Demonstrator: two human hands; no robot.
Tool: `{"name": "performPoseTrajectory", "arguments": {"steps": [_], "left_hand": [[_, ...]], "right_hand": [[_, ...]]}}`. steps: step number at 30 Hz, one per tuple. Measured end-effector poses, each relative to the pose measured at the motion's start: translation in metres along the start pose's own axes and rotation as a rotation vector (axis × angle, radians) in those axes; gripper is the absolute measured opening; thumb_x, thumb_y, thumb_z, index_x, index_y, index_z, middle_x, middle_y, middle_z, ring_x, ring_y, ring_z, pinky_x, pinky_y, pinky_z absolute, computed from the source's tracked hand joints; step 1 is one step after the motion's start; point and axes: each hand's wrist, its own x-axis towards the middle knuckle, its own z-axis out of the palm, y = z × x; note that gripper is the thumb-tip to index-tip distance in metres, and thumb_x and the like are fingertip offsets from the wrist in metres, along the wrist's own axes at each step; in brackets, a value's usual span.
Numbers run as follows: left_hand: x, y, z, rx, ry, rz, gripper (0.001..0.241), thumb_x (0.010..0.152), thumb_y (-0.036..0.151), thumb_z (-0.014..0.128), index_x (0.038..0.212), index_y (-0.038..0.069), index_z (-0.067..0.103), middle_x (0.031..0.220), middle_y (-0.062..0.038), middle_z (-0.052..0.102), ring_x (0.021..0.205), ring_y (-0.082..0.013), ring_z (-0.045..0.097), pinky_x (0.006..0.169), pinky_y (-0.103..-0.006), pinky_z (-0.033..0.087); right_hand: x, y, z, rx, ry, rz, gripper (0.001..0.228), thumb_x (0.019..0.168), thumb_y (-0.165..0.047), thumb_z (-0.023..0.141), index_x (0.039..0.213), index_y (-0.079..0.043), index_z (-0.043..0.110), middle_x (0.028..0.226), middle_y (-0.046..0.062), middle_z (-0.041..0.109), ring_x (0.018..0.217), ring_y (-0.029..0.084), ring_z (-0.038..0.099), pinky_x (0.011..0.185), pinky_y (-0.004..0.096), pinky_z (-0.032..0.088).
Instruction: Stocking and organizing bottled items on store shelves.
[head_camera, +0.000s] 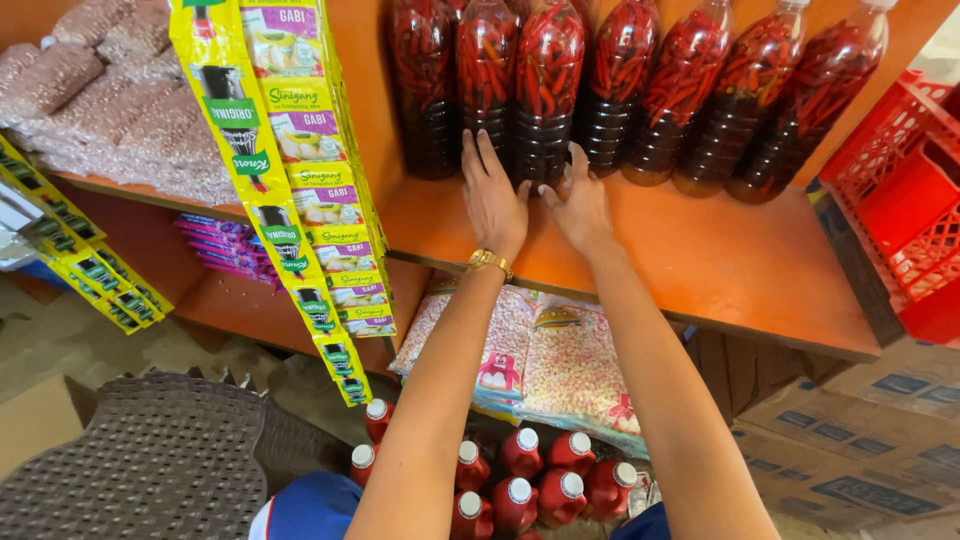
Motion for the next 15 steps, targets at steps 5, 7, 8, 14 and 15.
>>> {"name": "performPoseTrajectory", "arguments": {"steps": [5, 7, 8, 14, 15], "left_hand": [[-0.0011, -0.0027, 0.0022, 0.0, 0.003, 0.01, 0.105, 0.074, 0.013, 0.087, 0.156, 0.0, 0.022, 0.164, -0.023, 0.022, 0.148, -0.0422, 0.032, 0.109, -0.0529, 0.041], [-0.0012, -0.002, 0.0019, -0.008, 0.012, 0.022, 0.104, 0.074, 0.013, 0.087, 0.155, 0.0, 0.022, 0.164, -0.023, 0.022, 0.149, -0.0425, 0.032, 0.11, -0.0524, 0.041], [-0.0008, -0.0026, 0.0016, -0.013, 0.01, 0.023, 0.104, 0.074, 0.013, 0.087, 0.155, 0.0, 0.022, 0.164, -0.023, 0.022, 0.149, -0.0425, 0.032, 0.11, -0.0524, 0.041], [-0.0002, -0.0039, 0.0077, -0.012, -0.019, 0.035, 0.105, 0.074, 0.014, 0.087, 0.156, 0.0, 0.023, 0.164, -0.023, 0.022, 0.148, -0.0428, 0.033, 0.111, -0.0518, 0.041], [-0.0007, -0.0047, 0.0101, 0.039, 0.011, 0.044, 0.106, 0.074, 0.017, 0.088, 0.156, 0.0, 0.023, 0.164, -0.022, 0.023, 0.148, -0.043, 0.033, 0.112, -0.0531, 0.039]], "right_hand": [[-0.0015, -0.0009, -0.0005, -0.015, 0.0, -0.003, 0.086, 0.088, -0.019, 0.081, 0.156, -0.009, 0.029, 0.131, 0.029, 0.064, 0.109, 0.039, 0.068, 0.096, 0.047, 0.054], [-0.0015, -0.0028, -0.0016, -0.022, 0.003, 0.001, 0.086, 0.087, -0.019, 0.081, 0.156, -0.009, 0.03, 0.13, 0.028, 0.066, 0.108, 0.039, 0.069, 0.096, 0.047, 0.055], [-0.0009, -0.0011, 0.0, -0.027, 0.005, 0.003, 0.086, 0.087, -0.019, 0.081, 0.156, -0.009, 0.03, 0.13, 0.028, 0.066, 0.108, 0.039, 0.069, 0.096, 0.047, 0.055], [0.0004, 0.0037, 0.002, -0.05, 0.035, 0.02, 0.087, 0.085, -0.022, 0.083, 0.155, -0.009, 0.031, 0.121, 0.026, 0.069, 0.101, 0.039, 0.07, 0.091, 0.046, 0.057], [-0.0006, 0.002, 0.0011, -0.032, 0.028, 0.022, 0.087, 0.086, -0.022, 0.082, 0.155, -0.009, 0.031, 0.12, 0.026, 0.069, 0.098, 0.038, 0.071, 0.089, 0.045, 0.058]]}}
